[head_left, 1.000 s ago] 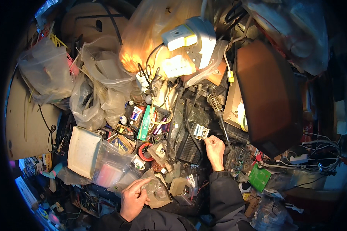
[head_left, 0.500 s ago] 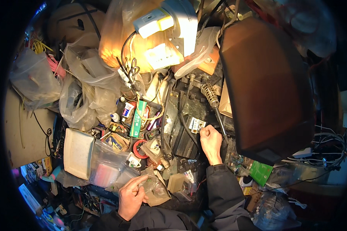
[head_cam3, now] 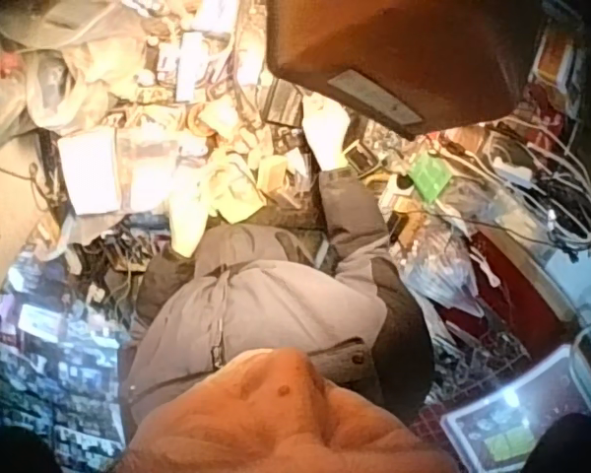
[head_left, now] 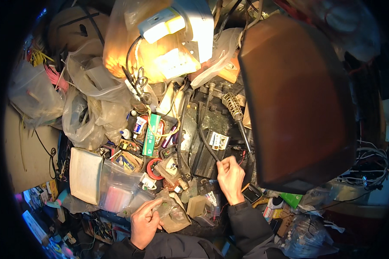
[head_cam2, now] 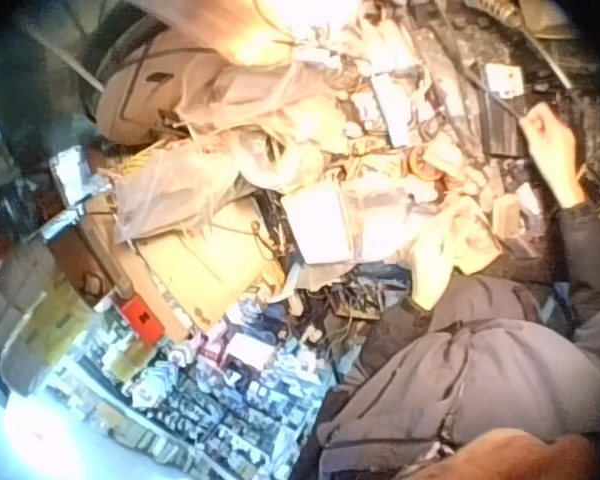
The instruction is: The person works at a cluttered electronics workbench, handling a small black electronic component and a plastic bag. They open a drawer, select a screwdriver, and use it to manipulate the component. The person continues to adjust the component with the screwdriver while holding it in their other hand.
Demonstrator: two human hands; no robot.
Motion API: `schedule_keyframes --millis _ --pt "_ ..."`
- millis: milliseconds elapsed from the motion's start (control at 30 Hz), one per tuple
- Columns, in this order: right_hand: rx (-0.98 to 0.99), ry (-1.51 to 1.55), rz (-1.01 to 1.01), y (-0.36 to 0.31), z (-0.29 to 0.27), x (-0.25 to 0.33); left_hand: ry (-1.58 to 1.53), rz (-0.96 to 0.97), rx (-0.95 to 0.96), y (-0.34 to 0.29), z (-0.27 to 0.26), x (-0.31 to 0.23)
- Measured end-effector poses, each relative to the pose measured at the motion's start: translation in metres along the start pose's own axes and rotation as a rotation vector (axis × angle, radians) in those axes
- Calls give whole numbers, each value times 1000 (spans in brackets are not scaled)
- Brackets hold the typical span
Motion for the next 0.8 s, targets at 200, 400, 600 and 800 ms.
schedule_keyframes --millis 200,400,600,800 --pt "-37 63 -8 1 0 -1 60 -105 54 3 7 21" --pt "23 -213 -358 106 24 19 121 21 42 10 15 0" --pt "374 -291 143 192 81 -74 64 -4 32 13 10 4" --pt "329 -318 60 201 81 -72 -27 -34 58 17 8 16"
Point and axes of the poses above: each hand's wrist, its own y-axis towards the middle knuckle, its own z-axis out of the palm, x = y × z, the point moved 10 cm from there along y, towards the middle knuckle, and after that the axes turned 3 degrees about x, right-handed, at the moved point
